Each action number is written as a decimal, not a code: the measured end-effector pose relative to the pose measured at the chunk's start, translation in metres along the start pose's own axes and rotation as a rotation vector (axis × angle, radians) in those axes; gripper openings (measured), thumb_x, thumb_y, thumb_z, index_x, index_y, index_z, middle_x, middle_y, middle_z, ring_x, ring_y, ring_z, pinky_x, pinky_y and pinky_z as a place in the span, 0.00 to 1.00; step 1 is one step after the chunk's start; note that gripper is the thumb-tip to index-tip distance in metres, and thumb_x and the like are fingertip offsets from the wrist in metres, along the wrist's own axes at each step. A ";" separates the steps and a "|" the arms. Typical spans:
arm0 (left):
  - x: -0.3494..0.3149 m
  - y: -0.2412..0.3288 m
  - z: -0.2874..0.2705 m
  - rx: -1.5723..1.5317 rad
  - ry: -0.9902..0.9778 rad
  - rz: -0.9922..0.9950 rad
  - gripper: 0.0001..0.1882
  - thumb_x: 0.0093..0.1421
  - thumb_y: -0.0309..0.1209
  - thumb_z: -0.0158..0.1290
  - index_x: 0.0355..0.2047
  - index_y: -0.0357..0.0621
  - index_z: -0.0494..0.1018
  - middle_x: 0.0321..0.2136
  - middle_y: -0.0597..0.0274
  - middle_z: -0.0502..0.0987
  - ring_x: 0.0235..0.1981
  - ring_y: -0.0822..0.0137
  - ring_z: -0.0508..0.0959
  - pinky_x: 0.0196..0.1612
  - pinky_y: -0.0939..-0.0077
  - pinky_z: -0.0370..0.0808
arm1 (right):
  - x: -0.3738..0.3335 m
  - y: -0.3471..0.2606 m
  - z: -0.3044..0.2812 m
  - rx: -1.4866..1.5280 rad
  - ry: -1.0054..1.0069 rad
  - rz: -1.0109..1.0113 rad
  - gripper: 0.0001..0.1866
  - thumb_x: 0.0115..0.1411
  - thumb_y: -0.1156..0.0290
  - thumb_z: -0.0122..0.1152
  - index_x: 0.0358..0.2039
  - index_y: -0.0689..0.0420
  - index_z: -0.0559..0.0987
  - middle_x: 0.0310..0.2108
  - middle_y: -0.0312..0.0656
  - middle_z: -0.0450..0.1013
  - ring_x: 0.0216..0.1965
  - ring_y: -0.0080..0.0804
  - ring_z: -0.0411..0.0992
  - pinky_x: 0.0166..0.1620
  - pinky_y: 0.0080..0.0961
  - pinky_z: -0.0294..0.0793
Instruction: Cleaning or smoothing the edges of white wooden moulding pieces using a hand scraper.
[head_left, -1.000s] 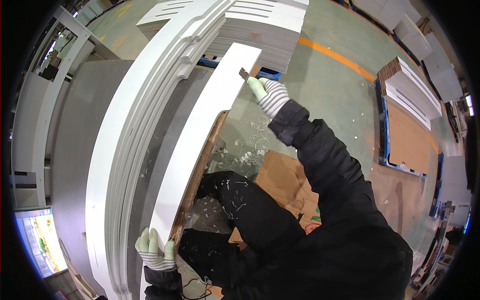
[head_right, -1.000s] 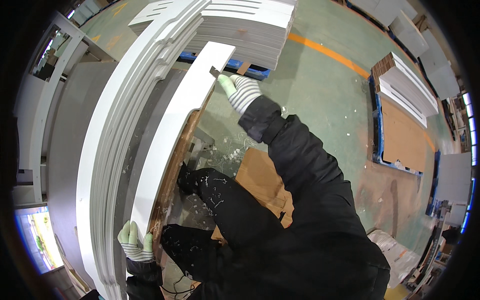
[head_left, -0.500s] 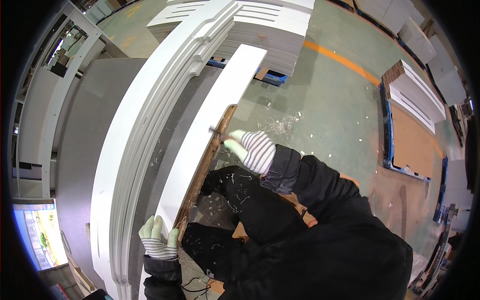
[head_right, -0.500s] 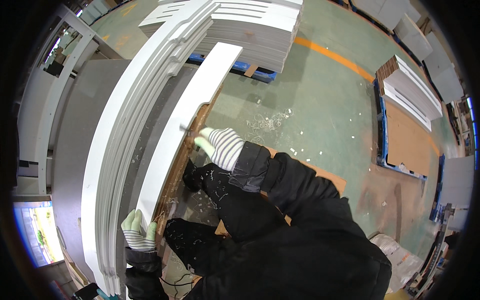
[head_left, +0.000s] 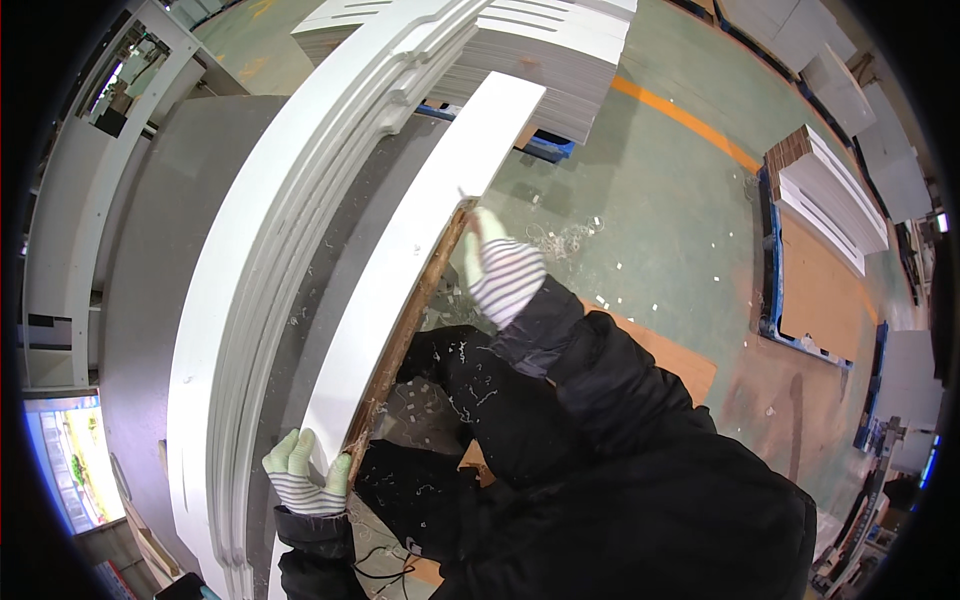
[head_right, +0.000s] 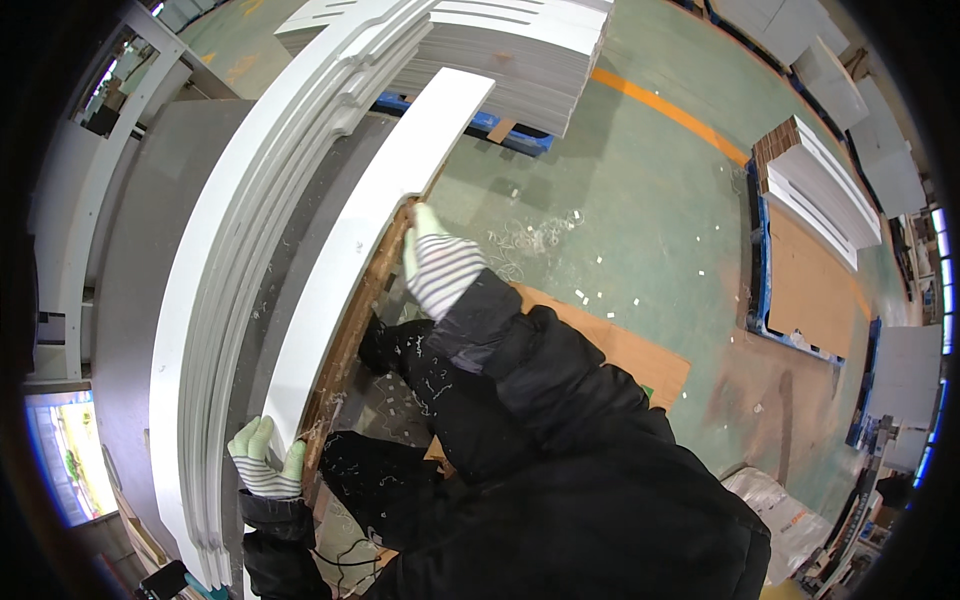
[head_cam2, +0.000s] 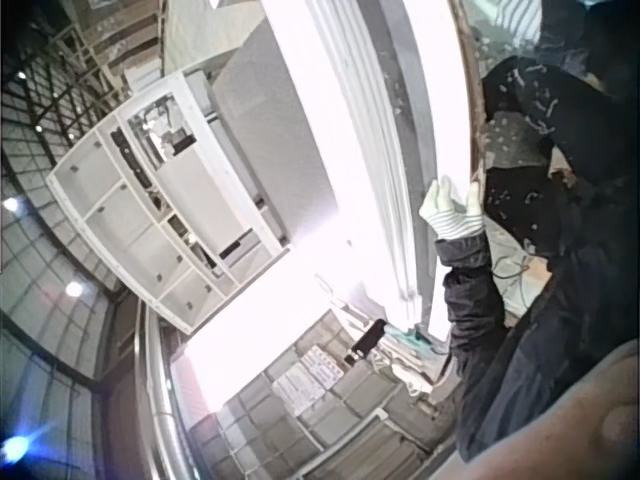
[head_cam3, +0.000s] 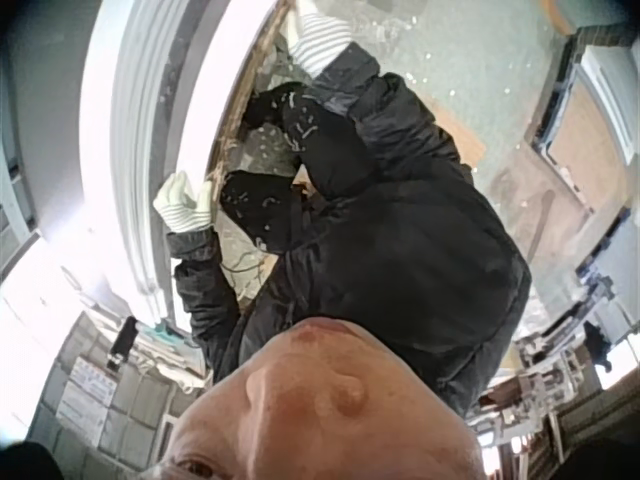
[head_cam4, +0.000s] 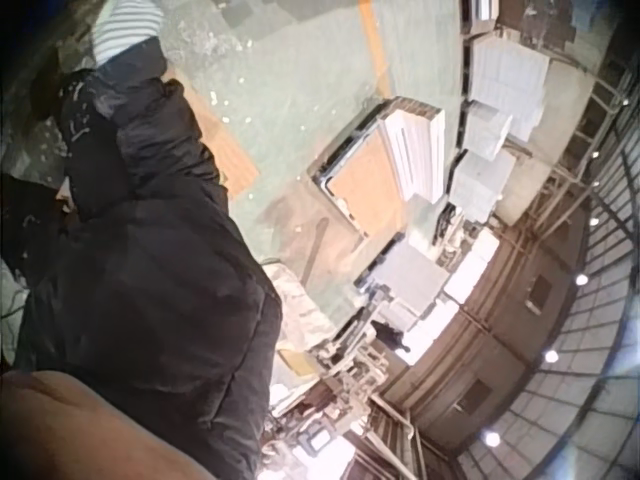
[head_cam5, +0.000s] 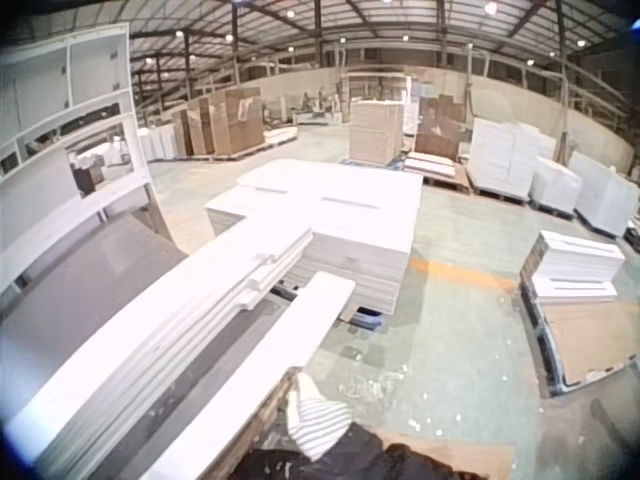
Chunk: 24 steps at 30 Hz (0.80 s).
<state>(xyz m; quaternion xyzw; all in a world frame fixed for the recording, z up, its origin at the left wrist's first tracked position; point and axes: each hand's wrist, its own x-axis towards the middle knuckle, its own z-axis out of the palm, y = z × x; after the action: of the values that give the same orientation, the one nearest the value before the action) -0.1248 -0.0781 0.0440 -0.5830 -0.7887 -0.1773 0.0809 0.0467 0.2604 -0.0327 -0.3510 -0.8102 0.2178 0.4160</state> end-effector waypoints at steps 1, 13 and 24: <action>-0.003 -0.001 -0.001 0.013 -0.006 0.009 0.34 0.49 0.42 0.66 0.54 0.42 0.68 0.46 0.48 0.69 0.43 0.50 0.70 0.48 0.56 0.68 | 0.001 -0.012 -0.005 -0.097 -0.161 0.121 0.16 0.65 0.71 0.48 0.51 0.64 0.66 0.19 0.54 0.72 0.20 0.52 0.73 0.24 0.42 0.73; -0.001 0.003 0.000 -0.032 0.023 -0.014 0.31 0.49 0.37 0.67 0.53 0.43 0.69 0.46 0.50 0.71 0.44 0.50 0.70 0.49 0.57 0.68 | -0.002 0.017 -0.007 -0.170 0.083 0.227 0.17 0.65 0.72 0.48 0.52 0.63 0.68 0.34 0.55 0.75 0.25 0.46 0.75 0.29 0.36 0.76; 0.003 0.001 0.001 -0.039 0.031 0.008 0.31 0.49 0.38 0.66 0.52 0.41 0.70 0.45 0.49 0.72 0.44 0.50 0.71 0.49 0.57 0.68 | 0.008 0.017 -0.022 -0.128 -0.060 -0.144 0.22 0.57 0.81 0.51 0.53 0.57 0.71 0.36 0.51 0.73 0.39 0.50 0.71 0.42 0.39 0.74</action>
<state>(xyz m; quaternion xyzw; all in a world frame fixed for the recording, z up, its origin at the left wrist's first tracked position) -0.1244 -0.0749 0.0438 -0.5847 -0.7815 -0.2016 0.0824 0.0684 0.2785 -0.0269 -0.3110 -0.8577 0.1454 0.3827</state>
